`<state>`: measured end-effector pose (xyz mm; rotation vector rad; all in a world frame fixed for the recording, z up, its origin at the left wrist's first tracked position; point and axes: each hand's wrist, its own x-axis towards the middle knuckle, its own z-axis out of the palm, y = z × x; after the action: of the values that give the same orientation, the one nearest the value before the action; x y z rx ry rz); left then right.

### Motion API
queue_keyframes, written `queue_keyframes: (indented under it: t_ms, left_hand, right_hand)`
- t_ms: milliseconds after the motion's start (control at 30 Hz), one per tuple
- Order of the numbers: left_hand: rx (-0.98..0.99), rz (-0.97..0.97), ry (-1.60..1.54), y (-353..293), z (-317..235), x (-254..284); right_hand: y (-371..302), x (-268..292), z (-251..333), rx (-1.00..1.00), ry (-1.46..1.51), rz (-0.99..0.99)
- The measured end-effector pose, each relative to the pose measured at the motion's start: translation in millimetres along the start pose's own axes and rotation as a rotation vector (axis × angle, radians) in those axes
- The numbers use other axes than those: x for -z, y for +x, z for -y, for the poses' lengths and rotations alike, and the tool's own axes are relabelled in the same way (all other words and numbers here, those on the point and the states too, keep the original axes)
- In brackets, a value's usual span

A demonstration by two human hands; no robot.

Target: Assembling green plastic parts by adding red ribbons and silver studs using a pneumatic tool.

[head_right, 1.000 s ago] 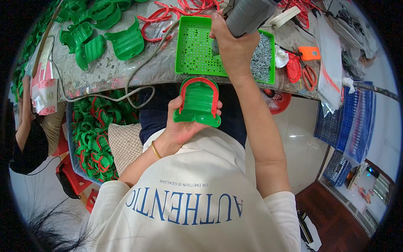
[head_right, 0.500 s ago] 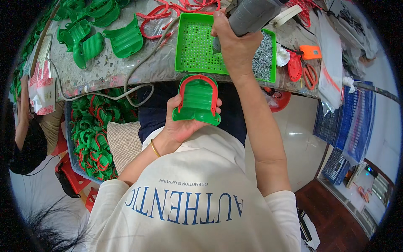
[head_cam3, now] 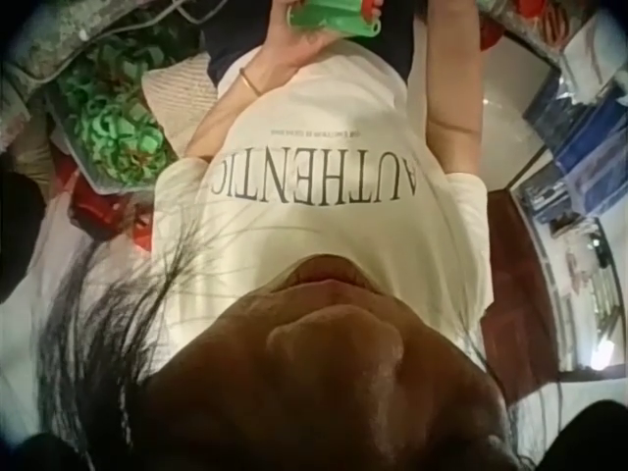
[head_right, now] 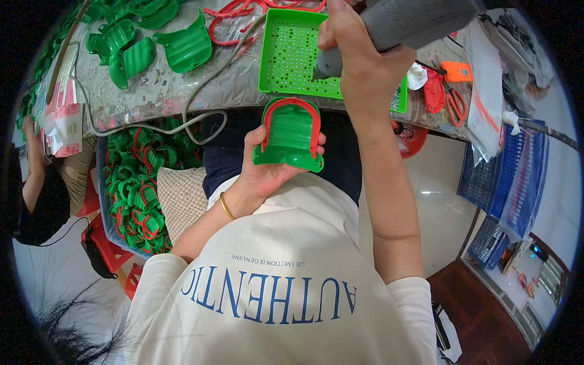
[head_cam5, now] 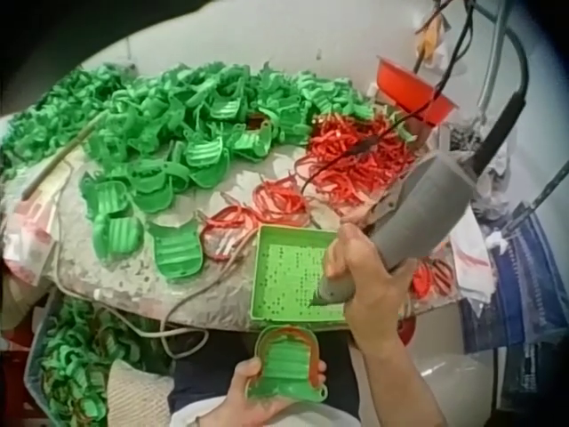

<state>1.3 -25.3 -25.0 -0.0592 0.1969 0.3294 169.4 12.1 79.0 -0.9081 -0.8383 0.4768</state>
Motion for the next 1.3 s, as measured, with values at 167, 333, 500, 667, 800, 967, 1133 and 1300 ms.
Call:
queue_keyframes:
  t_ms: [167,333,500,667,800,967,1133,1300]
  left_hand:
    - [-0.009,-0.013,0.029,-0.1,1.4,-1.7]
    - [0.002,0.017,-0.007,-0.1,1.8,-2.1]
    - [-0.005,0.028,-0.023,-0.9,2.7,0.6]
    - [-0.005,0.025,-0.011,-0.7,2.6,-0.2]
    - [-0.012,0.010,0.000,-1.2,2.1,-1.1]
    - [-0.012,0.035,0.000,-1.1,2.3,0.2]
    - [-0.007,0.045,0.003,-1.6,0.8,0.2]
    - [-0.010,0.051,0.008,-0.5,1.2,1.1]
  right_hand:
    - [-20.8,-15.4,19.2,-0.087,0.014,0.074]
    - [-27.6,-15.3,13.5,-0.101,-0.036,0.030]
    - [-27.1,-13.3,8.9,-0.096,-0.024,0.042]
    - [-27.2,-12.8,6.9,-0.094,-0.026,0.038]
    - [-28.0,-14.6,7.4,-0.101,-0.035,0.029]
    - [-28.1,-15.6,9.1,-0.096,-0.045,0.037]
    - [-28.1,-15.7,8.7,-0.077,-0.054,0.056]
    - [-28.1,-15.0,8.7,-0.067,-0.042,0.053]
